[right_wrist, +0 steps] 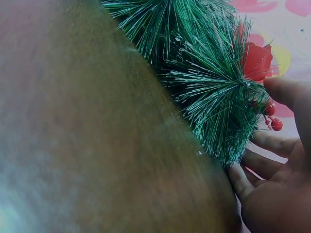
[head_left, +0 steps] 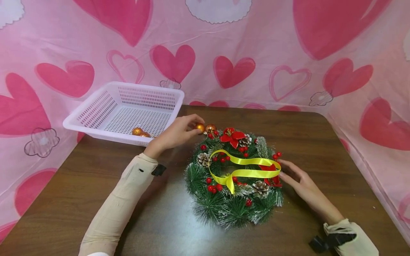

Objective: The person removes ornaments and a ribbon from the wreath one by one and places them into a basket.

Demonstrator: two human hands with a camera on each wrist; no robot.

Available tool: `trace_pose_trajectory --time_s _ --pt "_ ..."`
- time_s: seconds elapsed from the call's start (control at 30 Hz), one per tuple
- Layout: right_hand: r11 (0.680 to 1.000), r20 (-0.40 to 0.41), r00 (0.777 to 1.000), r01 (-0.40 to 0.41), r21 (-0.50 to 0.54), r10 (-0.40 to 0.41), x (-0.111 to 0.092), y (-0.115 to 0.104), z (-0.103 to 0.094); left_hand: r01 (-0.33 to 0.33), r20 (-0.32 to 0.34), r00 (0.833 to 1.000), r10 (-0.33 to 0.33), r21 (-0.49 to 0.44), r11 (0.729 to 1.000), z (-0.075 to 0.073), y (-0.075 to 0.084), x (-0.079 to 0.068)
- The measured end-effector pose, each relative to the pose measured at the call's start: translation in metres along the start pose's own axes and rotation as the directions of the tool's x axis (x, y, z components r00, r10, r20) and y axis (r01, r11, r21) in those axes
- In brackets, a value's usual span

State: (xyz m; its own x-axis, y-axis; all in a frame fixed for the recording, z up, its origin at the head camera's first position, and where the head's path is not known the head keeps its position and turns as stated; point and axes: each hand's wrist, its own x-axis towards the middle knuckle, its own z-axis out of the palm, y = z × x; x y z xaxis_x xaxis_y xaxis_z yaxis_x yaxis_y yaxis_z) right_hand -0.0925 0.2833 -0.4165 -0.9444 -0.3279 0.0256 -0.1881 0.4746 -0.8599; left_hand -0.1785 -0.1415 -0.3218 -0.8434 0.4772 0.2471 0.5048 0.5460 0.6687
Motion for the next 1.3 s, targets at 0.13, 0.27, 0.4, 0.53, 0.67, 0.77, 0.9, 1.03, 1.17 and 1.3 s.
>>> trace_pose_trajectory --time_s 0.13,0.27,0.4,0.53,0.67,0.77,0.9,1.03,1.17,1.3 --pt "1.000 -0.003 1.000 0.017 0.010 -0.017 0.000 0.001 0.000 -0.002 -0.013 1.000 0.002 0.000 1.000 -0.002 0.001 -0.001" --pt "1.000 -0.003 1.000 0.023 0.012 -0.023 0.000 0.002 0.000 0.002 -0.014 1.000 -0.002 0.002 1.000 -0.004 0.000 -0.001" --pt "1.000 -0.002 1.000 0.021 0.010 -0.021 0.000 0.002 -0.001 0.006 0.011 1.000 -0.006 0.000 1.000 -0.002 -0.003 -0.001" --pt "1.000 -0.003 1.000 0.022 0.012 -0.022 0.000 0.002 -0.001 0.012 0.032 0.999 -0.013 0.019 1.000 0.001 -0.004 0.000" --pt "1.000 -0.007 1.000 0.020 0.007 -0.020 0.000 0.001 -0.001 0.017 0.041 0.999 -0.019 0.042 0.999 0.004 -0.005 0.000" --pt "1.000 -0.009 1.000 0.016 -0.002 -0.016 0.001 0.000 -0.001 0.024 0.063 0.998 -0.028 0.053 0.998 0.006 -0.005 0.000" --pt "1.000 -0.007 1.000 0.015 -0.005 -0.015 0.001 0.000 0.000 0.021 0.085 0.996 -0.025 0.056 0.998 0.007 -0.005 -0.001" --pt "1.000 -0.007 1.000 0.014 -0.005 -0.014 0.000 0.000 0.000 0.000 0.072 0.997 -0.004 0.063 0.998 0.007 -0.002 -0.001" --pt "1.000 -0.004 1.000 0.002 -0.010 -0.002 0.000 0.000 0.000 -0.018 0.039 0.999 0.016 0.059 0.998 0.006 0.001 0.000" --pt "1.000 0.004 1.000 -0.016 -0.010 0.016 0.001 -0.001 0.000 -0.015 0.004 1.000 0.015 0.049 0.999 0.005 0.001 0.001"
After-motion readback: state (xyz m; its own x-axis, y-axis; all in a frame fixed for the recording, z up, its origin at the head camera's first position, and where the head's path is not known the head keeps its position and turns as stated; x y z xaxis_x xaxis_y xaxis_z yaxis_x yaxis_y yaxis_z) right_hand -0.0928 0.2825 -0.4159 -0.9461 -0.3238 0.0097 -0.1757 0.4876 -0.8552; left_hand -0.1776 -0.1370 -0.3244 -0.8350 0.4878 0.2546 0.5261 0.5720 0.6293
